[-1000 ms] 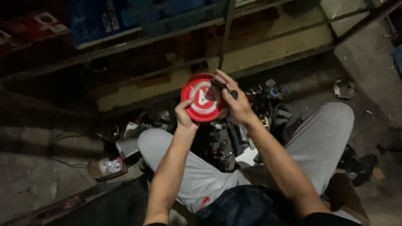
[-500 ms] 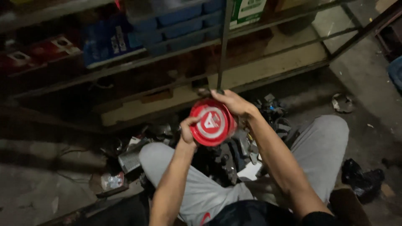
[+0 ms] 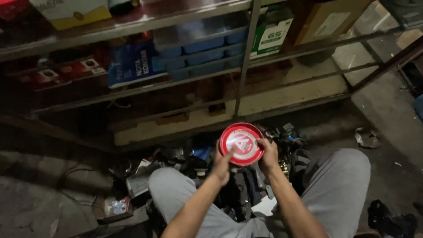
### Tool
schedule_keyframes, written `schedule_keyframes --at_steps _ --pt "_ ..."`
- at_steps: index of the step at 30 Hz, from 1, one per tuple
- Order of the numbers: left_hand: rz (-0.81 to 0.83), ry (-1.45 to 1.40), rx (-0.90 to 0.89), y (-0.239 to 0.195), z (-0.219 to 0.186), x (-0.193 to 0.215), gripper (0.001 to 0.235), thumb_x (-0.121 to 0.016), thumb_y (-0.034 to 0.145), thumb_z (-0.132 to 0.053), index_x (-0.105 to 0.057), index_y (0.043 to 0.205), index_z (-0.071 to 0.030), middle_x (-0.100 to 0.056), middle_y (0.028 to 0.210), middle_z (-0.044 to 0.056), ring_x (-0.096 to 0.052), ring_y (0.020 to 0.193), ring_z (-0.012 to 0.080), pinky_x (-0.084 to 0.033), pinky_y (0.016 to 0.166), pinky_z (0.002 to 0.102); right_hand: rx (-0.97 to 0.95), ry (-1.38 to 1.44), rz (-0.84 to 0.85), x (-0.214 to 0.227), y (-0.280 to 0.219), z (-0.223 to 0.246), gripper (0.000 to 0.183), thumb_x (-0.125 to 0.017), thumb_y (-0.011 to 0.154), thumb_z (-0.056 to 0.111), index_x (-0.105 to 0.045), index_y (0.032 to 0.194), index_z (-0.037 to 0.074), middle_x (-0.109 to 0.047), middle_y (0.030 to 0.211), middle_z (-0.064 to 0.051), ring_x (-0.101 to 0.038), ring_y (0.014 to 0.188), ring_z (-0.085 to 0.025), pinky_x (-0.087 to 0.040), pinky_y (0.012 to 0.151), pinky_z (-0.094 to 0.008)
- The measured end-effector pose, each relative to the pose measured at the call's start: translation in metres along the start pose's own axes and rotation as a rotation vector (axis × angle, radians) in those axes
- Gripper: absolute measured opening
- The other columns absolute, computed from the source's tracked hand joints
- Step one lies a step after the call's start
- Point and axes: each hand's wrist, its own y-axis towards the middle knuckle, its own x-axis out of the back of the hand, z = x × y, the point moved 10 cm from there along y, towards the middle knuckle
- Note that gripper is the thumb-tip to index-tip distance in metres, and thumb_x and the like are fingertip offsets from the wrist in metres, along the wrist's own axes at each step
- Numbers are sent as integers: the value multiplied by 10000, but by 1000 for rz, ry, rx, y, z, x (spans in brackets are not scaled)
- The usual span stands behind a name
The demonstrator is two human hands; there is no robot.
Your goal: The person applies polishing putty to a motorcycle engine part using a cloth.
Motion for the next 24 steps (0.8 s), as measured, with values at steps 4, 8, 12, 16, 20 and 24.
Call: schedule_keyframes --at_steps 4,8,12,16,20,24 --pt "-48 -177 194 5 43 1 404 -685 931 -191 -638 1295 -23 -735 1197 113 -707 1081 231 -557 956 400 191 -166 -40 -27 -8 35 426 -641 959 121 -675 1359 -22 -682 1118 -89 -618 961 -152 -496 881 -296" --pt "-25 -380 297 15 65 2 455 -620 944 -284 -640 1311 -17 -734 1245 149 -707 1120 274 -553 988 420 407 -450 -130 -54 -41 68 409 -592 1014 175 -638 1370 -22 -684 1351 -131 -617 1229 -211 -448 1073 -319" --pt "116 -539 261 26 53 -5 552 -538 976 -364 -597 1365 23 -700 1292 179 -686 1161 310 -538 1021 433 683 -717 -60 -92 -87 82 439 -516 1067 208 -574 1442 -12 -532 1544 -189 -459 1471 -325 -338 1220 -400" --pt "88 -524 243 24 29 0 553 -493 985 -358 -550 1405 -3 -661 1346 161 -660 1197 307 -515 1033 453 782 -787 115 -123 -115 87 495 -453 1080 203 -474 1532 4 -321 1666 -231 -248 1577 -390 -244 1261 -447" --pt "118 -517 147 23 4 4 556 -508 993 -333 -524 1429 12 -638 1375 186 -642 1235 317 -507 1068 466 734 -610 152 -128 -93 93 546 -370 1103 209 -336 1614 18 -326 1678 -201 -260 1581 -342 -217 1279 -423" --pt "186 -444 142 13 -11 -1 538 -525 994 -316 -516 1424 7 -644 1343 197 -644 1212 333 -521 1051 479 428 -417 161 -121 -48 103 510 -459 1097 199 -420 1562 -8 -514 1571 -160 -450 1469 -250 -322 1223 -343"
